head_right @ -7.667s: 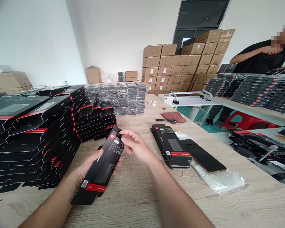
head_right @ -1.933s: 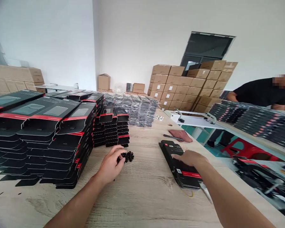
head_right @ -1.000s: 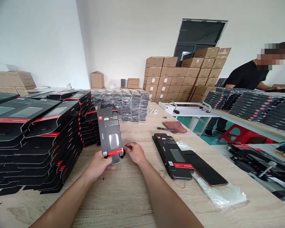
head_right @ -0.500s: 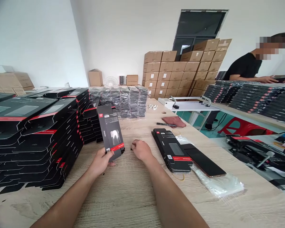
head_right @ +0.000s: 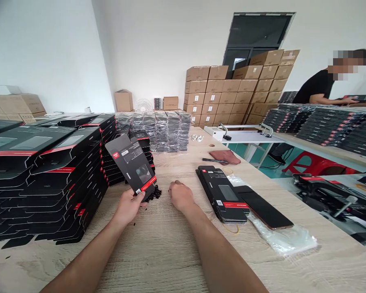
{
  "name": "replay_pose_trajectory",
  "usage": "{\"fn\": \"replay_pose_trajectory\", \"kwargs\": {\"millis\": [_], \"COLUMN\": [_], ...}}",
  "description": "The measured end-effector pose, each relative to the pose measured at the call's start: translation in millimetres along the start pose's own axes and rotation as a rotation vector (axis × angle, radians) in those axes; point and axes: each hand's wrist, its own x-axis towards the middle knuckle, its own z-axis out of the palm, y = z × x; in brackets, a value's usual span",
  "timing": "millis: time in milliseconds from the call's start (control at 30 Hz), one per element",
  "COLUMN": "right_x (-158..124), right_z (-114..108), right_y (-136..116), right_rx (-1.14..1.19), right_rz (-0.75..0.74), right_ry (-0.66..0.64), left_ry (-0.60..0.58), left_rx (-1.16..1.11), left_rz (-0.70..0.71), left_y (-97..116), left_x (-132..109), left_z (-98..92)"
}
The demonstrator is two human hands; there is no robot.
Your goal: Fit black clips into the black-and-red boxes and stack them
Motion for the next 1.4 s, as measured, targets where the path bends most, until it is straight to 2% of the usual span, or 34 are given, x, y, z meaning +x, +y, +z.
{"fn": "replay_pose_trajectory", "kwargs": {"millis": [133,233,300,467,533,733,900,967,1100,1133,1200,1300,1400], "right_x": [-8.5,-14.0,-16.0,-19.8,-21.4,-22.6,-23.3,-21.5,-14.0,-13.0,-14.2,-22.7,-32.0], "right_z": [4.7,7.8,7.5,3.8,4.6,8.9,6.4,1.6,-11.6,-13.4,-13.8,-8.7,-5.4], "right_y": [-22.3,-40.0,-48.7,-60.7,-62.3,-51.9,-45.4,-41.6,-28.8,-26.7,-26.6,-36.4,-48.0], "right_rx": [0.173,0.321,0.313,0.090,0.077,0.453,0.507,0.533,0.731,0.818,1.007,1.144,1.042], "right_rz": [-0.155,-0.301,-0.325,-0.220,-0.199,-0.299,-0.357,-0.317,-0.081,-0.069,-0.113,-0.165,-0.168], "right_ry": [0.086,0.116,0.117,0.102,0.089,0.079,0.026,0.049,0.254,0.233,0.062,-0.231,-0.382], "left_ry": [0.029,-0.010,-0.035,-0.055,-0.050,-0.072,-0.102,-0.142,-0.302,-0.339,-0.374,-0.394,-0.468], "left_rx": [0.008,0.022,0.039,0.137,0.185,0.076,0.142,0.170,0.161,0.150,0.055,-0.288,-0.587], "left_rz": [0.002,0.063,0.111,0.163,0.190,0.090,0.081,0.089,0.100,0.120,0.115,-0.115,-0.310], "left_y": [-0.3,0.8,1.6,-0.2,-1.4,3.0,5.7,7.6,17.1,20.2,26.4,35.2,42.6], "left_x": [0.4,-1.4,-3.6,-8.5,-8.8,-7.8,-9.3,-11.1,-17.8,-19.8,-23.7,-27.0,-27.2], "left_z": [0.6,3.3,5.6,8.6,8.3,5.1,2.8,2.9,4.9,4.8,2.5,-5.5,-12.6]}}
